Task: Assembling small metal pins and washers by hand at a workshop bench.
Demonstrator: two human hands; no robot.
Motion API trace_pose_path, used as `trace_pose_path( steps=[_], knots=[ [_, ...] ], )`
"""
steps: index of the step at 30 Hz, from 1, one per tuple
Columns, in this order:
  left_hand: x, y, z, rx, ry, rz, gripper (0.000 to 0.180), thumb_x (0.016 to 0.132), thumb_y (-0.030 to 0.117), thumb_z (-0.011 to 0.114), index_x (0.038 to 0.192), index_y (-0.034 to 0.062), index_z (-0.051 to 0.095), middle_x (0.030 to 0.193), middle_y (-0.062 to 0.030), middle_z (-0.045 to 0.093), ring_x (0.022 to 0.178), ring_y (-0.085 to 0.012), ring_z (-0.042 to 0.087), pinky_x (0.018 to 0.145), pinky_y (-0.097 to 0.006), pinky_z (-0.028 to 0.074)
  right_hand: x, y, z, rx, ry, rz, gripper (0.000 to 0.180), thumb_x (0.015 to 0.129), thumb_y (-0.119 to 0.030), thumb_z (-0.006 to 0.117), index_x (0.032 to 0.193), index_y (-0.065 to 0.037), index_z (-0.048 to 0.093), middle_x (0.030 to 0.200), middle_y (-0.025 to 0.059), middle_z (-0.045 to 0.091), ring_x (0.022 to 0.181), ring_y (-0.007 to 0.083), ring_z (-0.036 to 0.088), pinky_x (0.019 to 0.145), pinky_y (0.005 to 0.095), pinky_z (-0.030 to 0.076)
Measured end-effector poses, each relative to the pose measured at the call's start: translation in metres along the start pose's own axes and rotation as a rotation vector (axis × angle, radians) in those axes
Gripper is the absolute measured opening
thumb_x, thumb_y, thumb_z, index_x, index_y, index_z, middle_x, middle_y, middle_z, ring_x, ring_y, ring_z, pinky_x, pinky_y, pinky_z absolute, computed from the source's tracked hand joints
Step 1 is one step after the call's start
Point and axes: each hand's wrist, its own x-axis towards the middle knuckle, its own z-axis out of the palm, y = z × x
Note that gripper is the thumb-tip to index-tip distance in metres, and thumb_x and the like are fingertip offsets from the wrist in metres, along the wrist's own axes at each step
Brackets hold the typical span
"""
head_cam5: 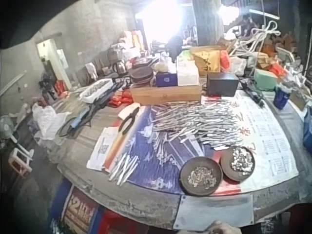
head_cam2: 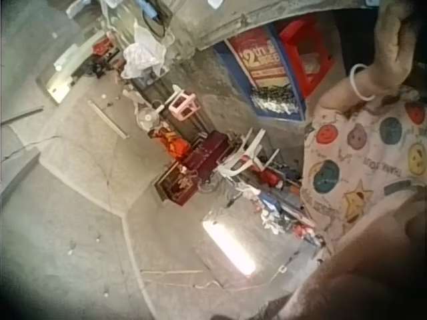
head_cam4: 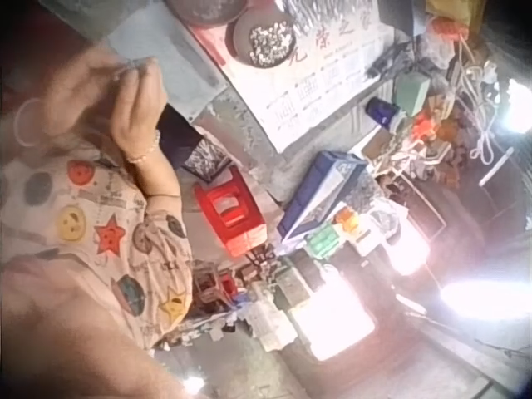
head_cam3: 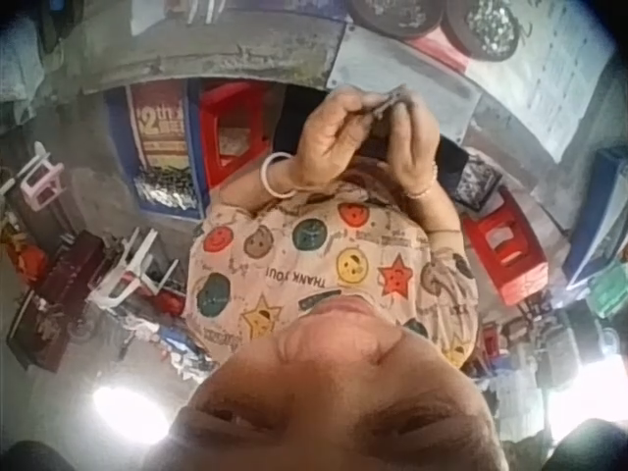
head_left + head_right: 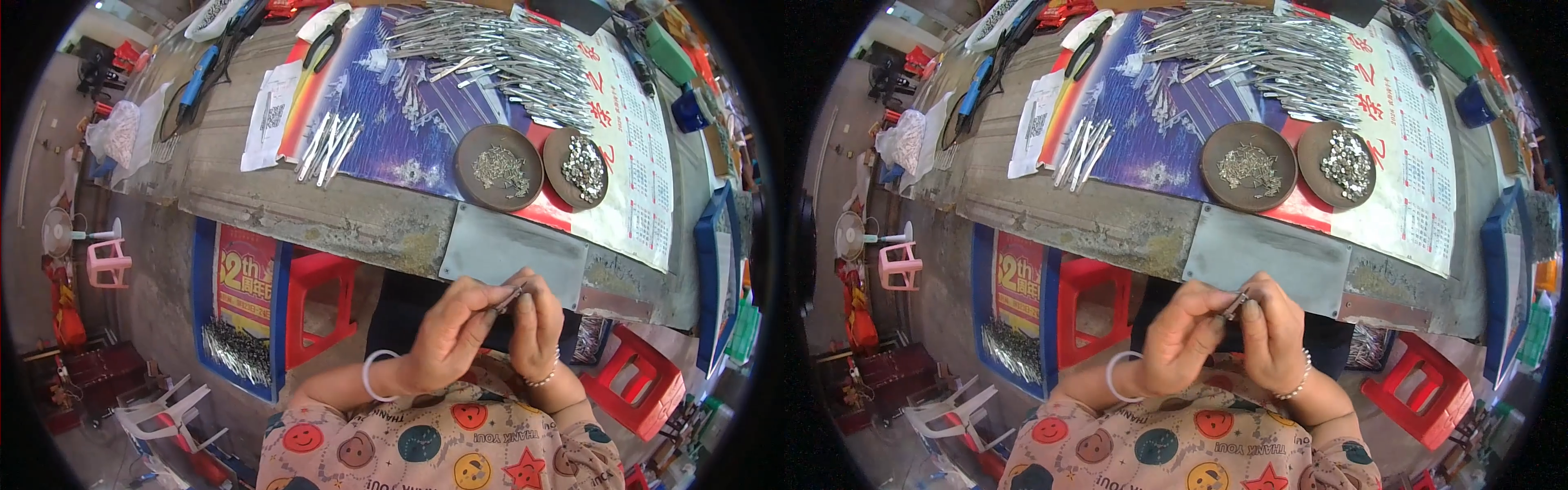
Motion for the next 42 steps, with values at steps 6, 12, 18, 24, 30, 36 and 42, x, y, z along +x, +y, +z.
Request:
trace_pose_path(
  steps=[6,12,18,24,30,36,42],
  knots=[
    [0.070,-0.004,-0.091,0.742,0.180,0.110,0.021,0.085,-0.004,0.049,0.104,-0.0012,0.058,0.081,-0.0105,0.054,0.069,-0.0186,0.055,0.062,-0.031,0.044,0.006,0.003,-0.015,-0.033,0.138,-0.082,0.029,0.095,-0.025,0.046,0.095,0.003,0.053,0.084,0.0148,0.053,0.072,0.0233,0.054,0.068,0.0310,0.044],
    [0.113,-0.055,-0.150,1.436,0.134,0.064,0.027,0.079,0.004,0.057,0.106,0.0045,0.056,0.089,-0.0135,0.056,0.084,-0.0315,0.055,0.072,-0.042,0.043,-0.012,0.012,-0.027,-0.235,0.165,-0.017,0.017,0.090,-0.015,0.054,0.094,0.002,0.053,0.085,0.0150,0.053,0.073,0.0258,0.054,0.067,0.0314,0.045],
    [0.159,-0.047,-0.120,1.246,0.093,0.176,0.026,0.078,0.006,0.061,0.104,0.0055,0.058,0.088,-0.0126,0.055,0.086,-0.0314,0.055,0.072,-0.042,0.043,-0.025,0.039,-0.036,-0.323,0.272,-0.034,0.008,0.082,-0.001,0.055,0.089,0.001,0.054,0.083,0.0163,0.055,0.070,0.0287,0.055,0.064,0.0330,0.046],
    [0.230,-0.092,-0.074,1.146,-0.022,0.200,0.019,0.078,0.009,0.063,0.095,0.0029,0.059,0.090,-0.0159,0.057,0.087,-0.0340,0.056,0.075,-0.042,0.045,-0.020,0.041,-0.028,-0.443,0.295,-0.157,0.016,0.071,0.004,0.059,0.087,0.000,0.056,0.082,0.0155,0.056,0.072,0.0301,0.056,0.064,0.0367,0.047],
    [0.246,-0.114,-0.077,1.324,-0.090,0.050,0.017,0.079,0.014,0.065,0.086,0.0008,0.056,0.089,-0.0175,0.058,0.086,-0.0342,0.057,0.074,-0.043,0.047,-0.022,0.047,-0.031,-0.404,0.275,-0.225,0.015,0.074,0.000,0.060,0.088,0.001,0.056,0.083,0.0147,0.055,0.075,0.0318,0.055,0.070,0.0390,0.048],
    [0.221,-0.094,-0.110,1.356,-0.180,0.034,0.015,0.078,0.012,0.065,0.085,0.0026,0.055,0.083,-0.0148,0.057,0.081,-0.0350,0.057,0.071,-0.043,0.046,-0.019,0.048,-0.037,-0.412,0.264,-0.273,0.015,0.073,-0.001,0.062,0.087,0.001,0.056,0.082,0.0139,0.055,0.075,0.0313,0.055,0.074,0.0424,0.049],
    [0.207,-0.075,-0.116,1.307,-0.292,0.017,0.018,0.079,0.014,0.065,0.088,0.0026,0.055,0.085,-0.0152,0.057,0.083,-0.0346,0.057,0.073,-0.042,0.046,-0.016,0.047,-0.037,-0.442,0.244,-0.295,0.015,0.072,-0.001,0.062,0.086,0.001,0.057,0.082,0.0134,0.055,0.075,0.0306,0.055,0.075,0.0430,0.049]
  ],
)
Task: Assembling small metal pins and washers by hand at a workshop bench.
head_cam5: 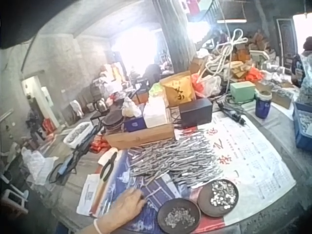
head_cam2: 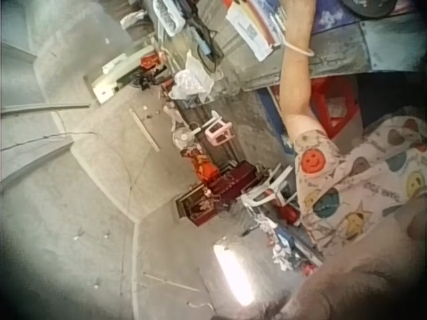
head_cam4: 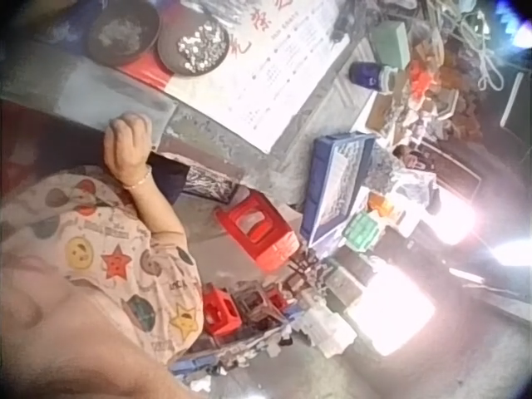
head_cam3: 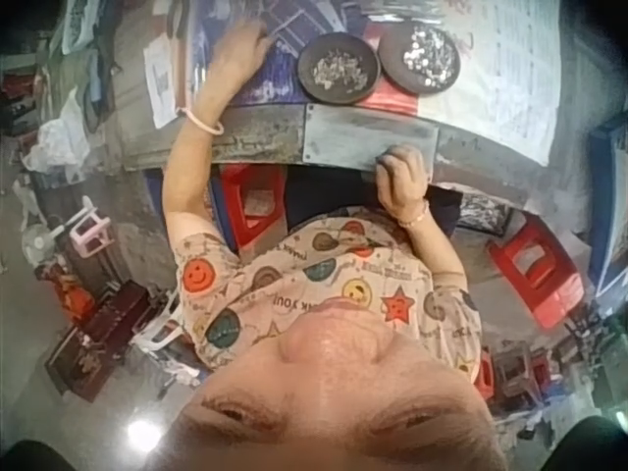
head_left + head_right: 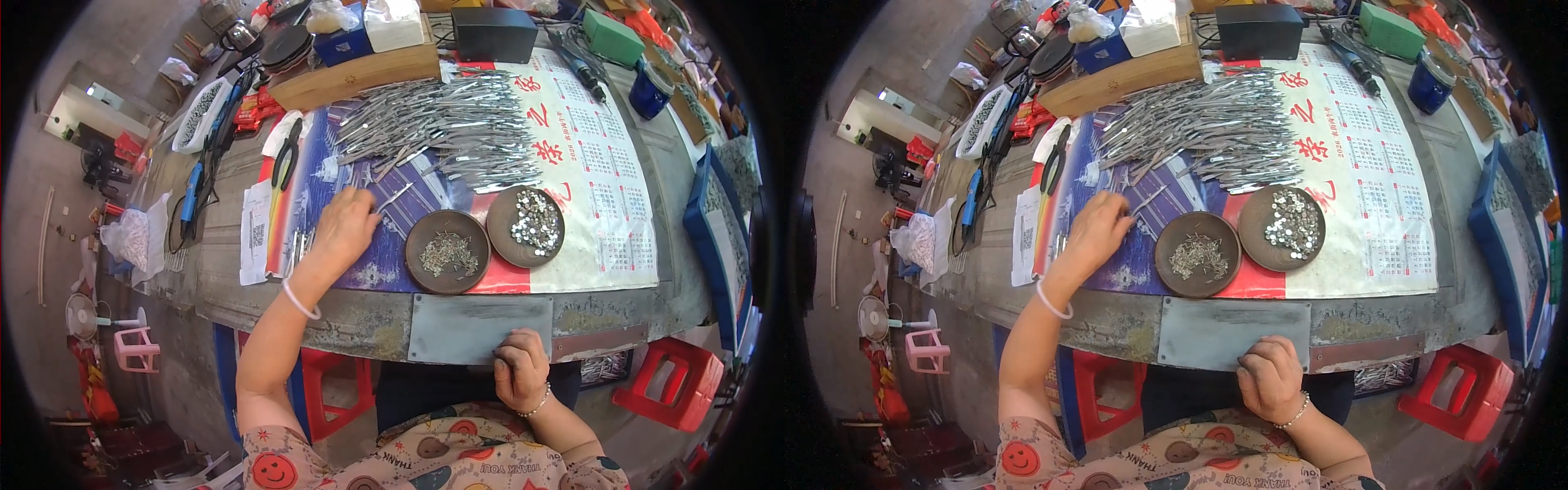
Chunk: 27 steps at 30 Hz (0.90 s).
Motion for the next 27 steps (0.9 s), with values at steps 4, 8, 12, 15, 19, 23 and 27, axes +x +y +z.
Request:
trace_pose_path(
  steps=[4,8,12,15,19,23,27],
  knots=[
    [0.021,0.017,0.024,-0.128,0.093,0.012,0.020,0.079,0.014,0.065,0.089,0.0016,0.053,0.090,-0.0164,0.056,0.086,-0.0354,0.056,0.074,-0.043,0.046,-0.001,-0.004,0.001,-0.042,-0.006,0.006,0.016,0.071,-0.001,0.063,0.086,0.001,0.057,0.083,0.0131,0.056,0.076,0.0309,0.055,0.076,0.0424,0.048],
    [0.027,0.016,0.033,-0.110,0.103,-0.016,0.022,0.080,0.013,0.064,0.090,-0.0008,0.050,0.092,-0.0185,0.055,0.089,-0.0379,0.056,0.076,-0.045,0.046,0.001,-0.013,-0.001,0.010,-0.048,0.127,0.014,0.074,-0.001,0.063,0.086,0.000,0.056,0.084,0.0140,0.056,0.079,0.0327,0.055,0.075,0.0406,0.047],
    [0.007,0.010,0.027,-0.212,0.157,-0.004,0.021,0.081,0.012,0.062,0.091,-0.0006,0.049,0.086,-0.0198,0.057,0.082,-0.0367,0.058,0.071,-0.046,0.046,0.017,-0.018,-0.016,0.110,-0.158,0.263,0.012,0.077,-0.003,0.062,0.086,-0.001,0.055,0.085,0.0146,0.056,0.078,0.0325,0.054,0.070,0.0387,0.045],
    [-0.023,0.024,-0.003,-0.524,0.169,-0.077,0.015,0.083,0.010,0.060,0.087,-0.0007,0.050,0.074,-0.0186,0.061,0.069,-0.0335,0.062,0.061,-0.041,0.047,0.052,-0.019,-0.026,0.002,-0.278,0.170,0.012,0.078,-0.004,0.062,0.087,-0.001,0.054,0.088,0.0139,0.053,0.079,0.0323,0.053,0.068,0.0377,0.044],
    [-0.091,0.058,-0.039,-0.897,0.084,-0.330,0.008,0.087,0.006,0.059,0.087,-0.0003,0.053,0.074,-0.0030,0.061,0.068,-0.0082,0.059,0.062,-0.023,0.047,0.105,-0.002,-0.009,-0.287,-0.495,-0.066,0.021,0.073,-0.006,0.063,0.090,-0.003,0.050,0.091,0.0124,0.051,0.089,0.0310,0.051,0.078,0.0400,0.039],
    [-0.160,0.098,-0.040,-1.160,0.063,-0.345,0.009,0.086,0.004,0.060,0.094,0.0018,0.055,0.086,-0.0038,0.060,0.077,-0.0060,0.056,0.066,-0.022,0.046,0.133,0.014,0.029,-0.497,-0.545,-0.185,0.025,0.070,-0.008,0.065,0.090,-0.005,0.050,0.091,0.0129,0.053,0.088,0.0313,0.053,0.080,0.0425,0.040],
    [-0.189,0.138,-0.020,-1.422,0.161,-0.262,0.021,0.086,0.004,0.059,0.107,0.0014,0.054,0.086,-0.0073,0.059,0.079,-0.0100,0.059,0.070,-0.025,0.048,0.141,0.033,0.045,-0.596,-0.546,-0.174,0.019,0.073,-0.005,0.060,0.088,-0.004,0.049,0.091,0.0143,0.055,0.090,0.0343,0.054,0.084,0.0450,0.039]
  ],
)
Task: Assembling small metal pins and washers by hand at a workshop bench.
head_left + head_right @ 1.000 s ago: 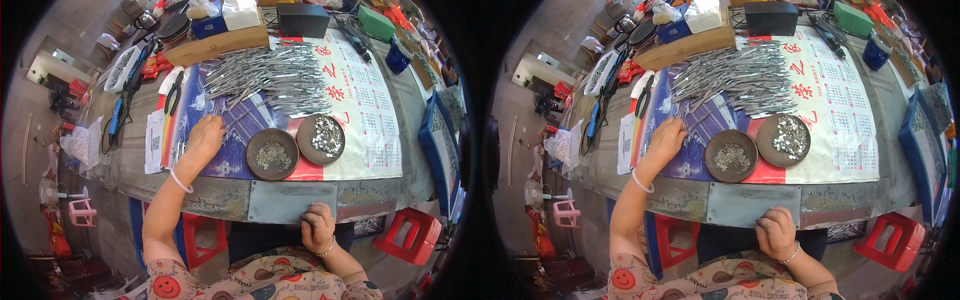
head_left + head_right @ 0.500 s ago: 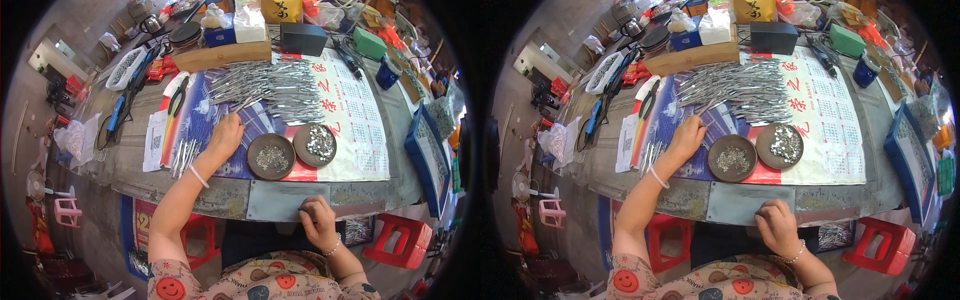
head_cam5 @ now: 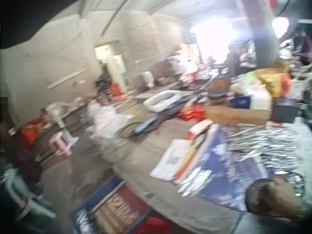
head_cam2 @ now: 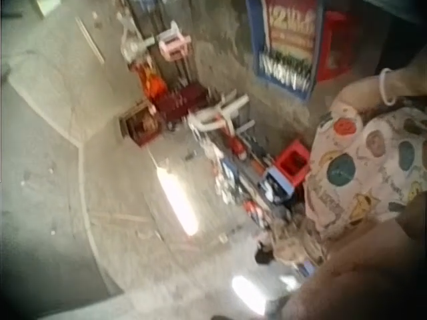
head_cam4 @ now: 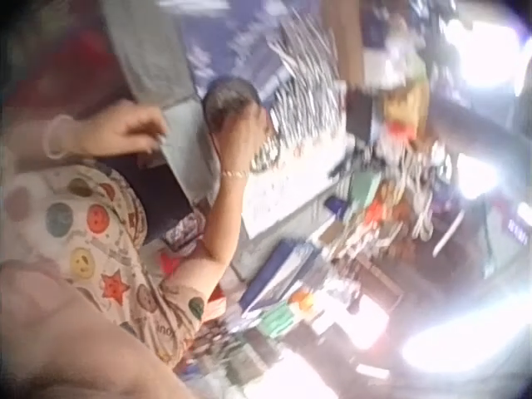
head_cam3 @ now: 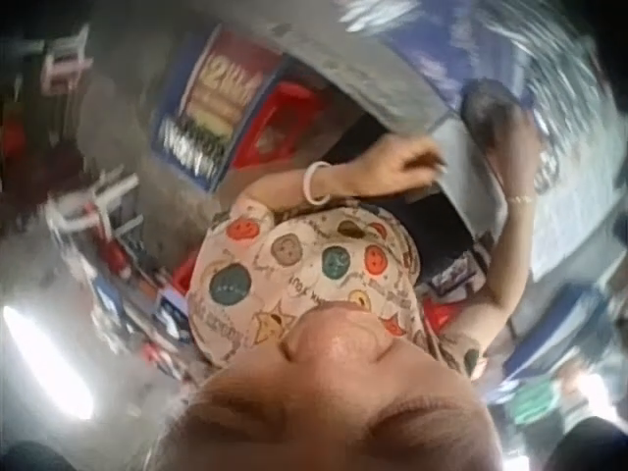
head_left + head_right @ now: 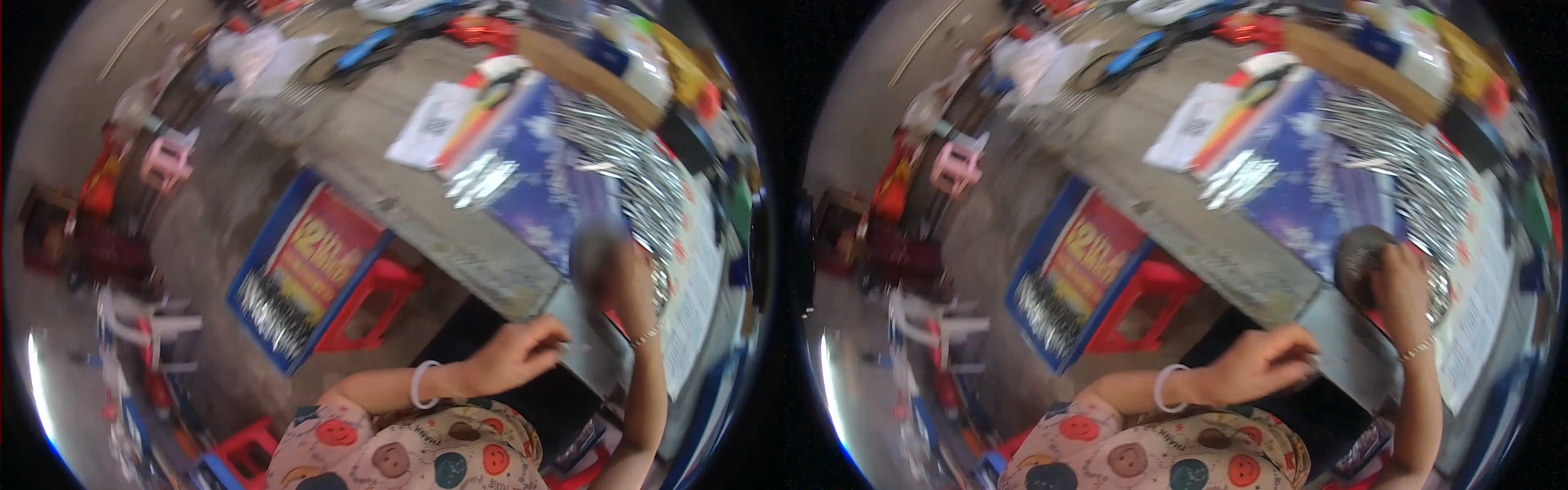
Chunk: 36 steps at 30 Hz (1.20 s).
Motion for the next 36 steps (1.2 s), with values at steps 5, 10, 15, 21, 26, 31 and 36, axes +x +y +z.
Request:
trace_pose_path(
  steps=[5,10,15,21,26,31,36],
  knots=[
    [-0.022,-0.005,0.012,-0.175,-0.017,0.048,0.029,0.087,-0.005,0.050,0.116,0.0011,0.052,0.089,-0.0063,0.050,0.069,-0.0109,0.054,0.062,-0.024,0.046,0.006,0.015,0.017,0.077,-0.065,0.008,0.011,0.078,-0.001,0.054,0.086,-0.002,0.046,0.081,0.0169,0.053,0.079,0.0366,0.052,0.075,0.0447,0.037],
    [-0.029,-0.004,0.006,-0.183,-0.002,0.020,0.026,0.087,-0.005,0.049,0.113,0.0001,0.054,0.089,-0.0074,0.050,0.071,-0.0136,0.053,0.065,-0.027,0.044,0.010,0.014,0.019,0.166,-0.081,0.061,0.009,0.083,-0.002,0.052,0.089,0.000,0.045,0.082,0.0198,0.053,0.080,0.0392,0.051,0.073,0.0444,0.039],
    [-0.028,-0.007,0.009,-0.162,0.033,0.132,0.019,0.088,-0.002,0.051,0.106,-0.0011,0.054,0.091,-0.0106,0.054,0.082,-0.0196,0.055,0.072,-0.029,0.044,0.003,0.010,0.008,0.284,0.012,0.162,0.010,0.079,0.000,0.055,0.085,0.001,0.047,0.073,0.0169,0.052,0.067,0.0307,0.051,0.063,0.0386,0.041],
    [-0.028,-0.012,0.011,-0.050,-0.012,0.077,0.019,0.089,0.002,0.052,0.107,-0.0012,0.055,0.089,-0.0080,0.054,0.076,-0.0142,0.053,0.067,-0.026,0.043,0.002,-0.003,-0.006,0.405,0.054,0.268,0.010,0.073,0.003,0.055,0.081,0.000,0.049,0.066,0.0048,0.050,0.063,0.0128,0.046,0.057,0.0286,0.038],
    [-0.039,-0.011,0.008,-0.122,-0.044,-0.171,0.020,0.090,-0.003,0.050,0.110,-0.0010,0.054,0.088,-0.0007,0.050,0.067,-0.0031,0.046,0.059,-0.018,0.039,0.003,-0.002,-0.004,0.646,0.070,0.228,0.012,0.073,0.000,0.056,0.081,0.001,0.047,0.066,0.0169,0.054,0.059,0.0274,0.053,0.057,0.0368,0.042],
    [-0.033,-0.014,0.012,-0.120,-0.102,-0.156,0.018,0.091,-0.001,0.053,0.109,-0.0017,0.054,0.088,-0.0002,0.050,0.065,-0.0023,0.046,0.056,-0.016,0.039,-0.012,0.015,-0.012,0.857,0.029,0.243,0.020,0.078,0.001,0.059,0.097,0.003,0.057,0.076,0.0133,0.061,0.068,0.0182,0.057,0.064,0.0306,0.047],
    [-0.029,-0.014,0.014,-0.065,-0.117,-0.172,0.018,0.091,0.001,0.055,0.108,-0.0022,0.054,0.088,0.0004,0.050,0.065,-0.0021,0.045,0.055,-0.016,0.037,-0.016,0.015,-0.024,1.011,-0.043,0.267,0.012,0.081,0.003,0.058,0.093,0.005,0.060,0.080,0.0112,0.064,0.073,0.0151,0.061,0.067,0.0277,0.049]
  ],
)
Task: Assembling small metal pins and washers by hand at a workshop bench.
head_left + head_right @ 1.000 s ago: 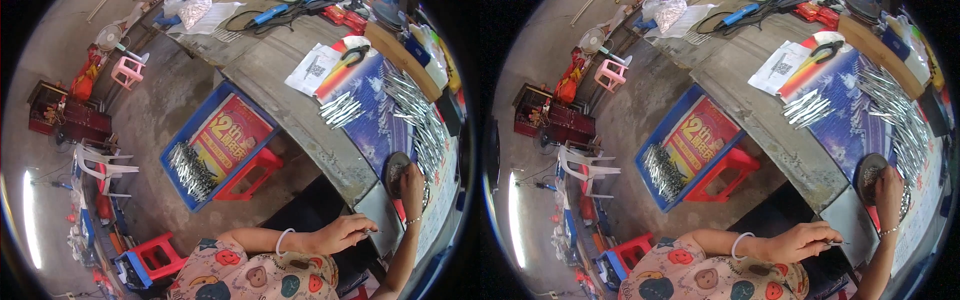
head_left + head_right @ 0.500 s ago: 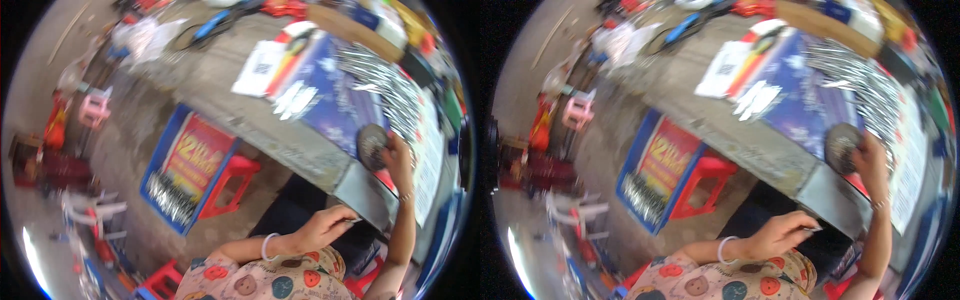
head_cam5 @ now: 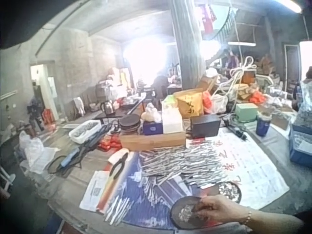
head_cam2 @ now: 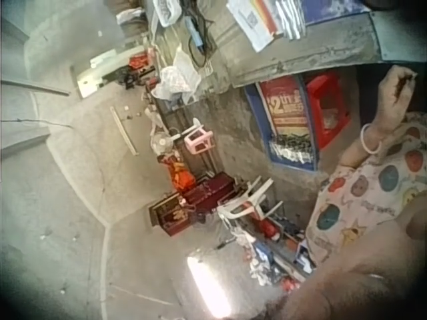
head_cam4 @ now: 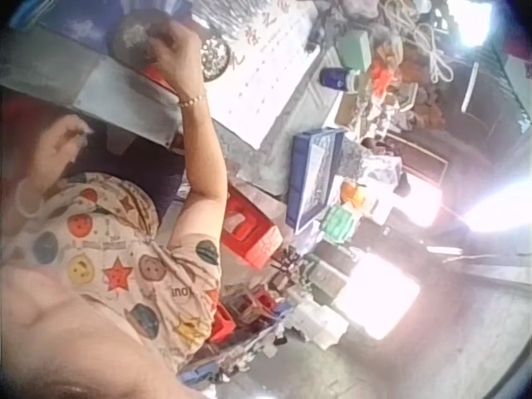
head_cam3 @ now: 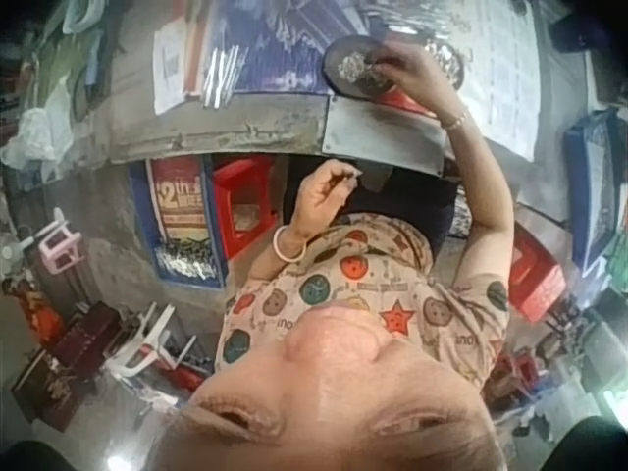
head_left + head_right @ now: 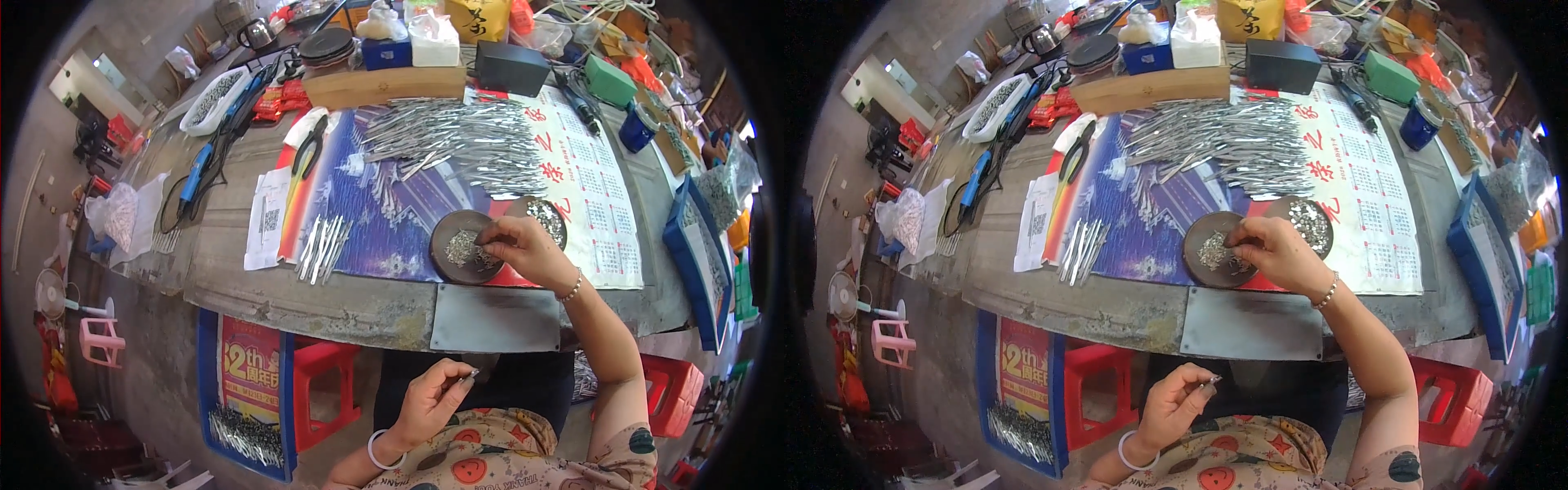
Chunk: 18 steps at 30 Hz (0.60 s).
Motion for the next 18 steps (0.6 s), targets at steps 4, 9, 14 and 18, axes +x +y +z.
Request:
trace_pose_path(
  steps=[4,9,14,18],
  knots=[
    [0.003,-0.001,0.003,0.020,-0.012,0.005,0.017,0.091,0.001,0.054,0.108,-0.0024,0.054,0.088,0.0007,0.049,0.066,-0.0019,0.044,0.056,-0.016,0.036,0.001,0.005,0.000,0.093,0.002,0.037,0.008,0.085,0.002,0.056,0.091,0.007,0.057,0.077,0.0099,0.063,0.069,0.0128,0.061,0.063,0.0257,0.049],
    [0.009,0.000,0.010,0.029,0.053,0.018,0.014,0.090,0.006,0.058,0.102,-0.0014,0.058,0.082,-0.0010,0.053,0.066,-0.0034,0.044,0.057,-0.018,0.036,0.001,0.013,-0.001,0.180,0.051,0.084,0.008,0.085,-0.001,0.057,0.087,0.007,0.056,0.073,0.0093,0.063,0.066,0.0121,0.063,0.061,0.0252,0.050],
    [0.014,0.009,0.008,0.185,0.023,0.121,0.014,0.087,-0.002,0.057,0.101,-0.0031,0.058,0.087,-0.0039,0.055,0.069,-0.0070,0.049,0.059,-0.019,0.039,-0.008,-0.009,-0.001,0.149,0.051,0.128,0.013,0.084,-0.005,0.062,0.082,0.006,0.057,0.070,0.0076,0.063,0.062,0.0109,0.062,0.057,0.0246,0.050],
    [0.023,0.023,0.006,0.530,0.038,0.360,0.017,0.080,-0.002,0.065,0.096,-0.0013,0.060,0.079,-0.0101,0.059,0.062,-0.0153,0.058,0.053,-0.026,0.045,-0.033,-0.017,0.011,0.393,-0.111,0.198,0.018,0.088,-0.011,0.062,0.082,0.005,0.057,0.073,0.0052,0.061,0.064,0.0092,0.059,0.057,0.0237,0.048]
  ],
)
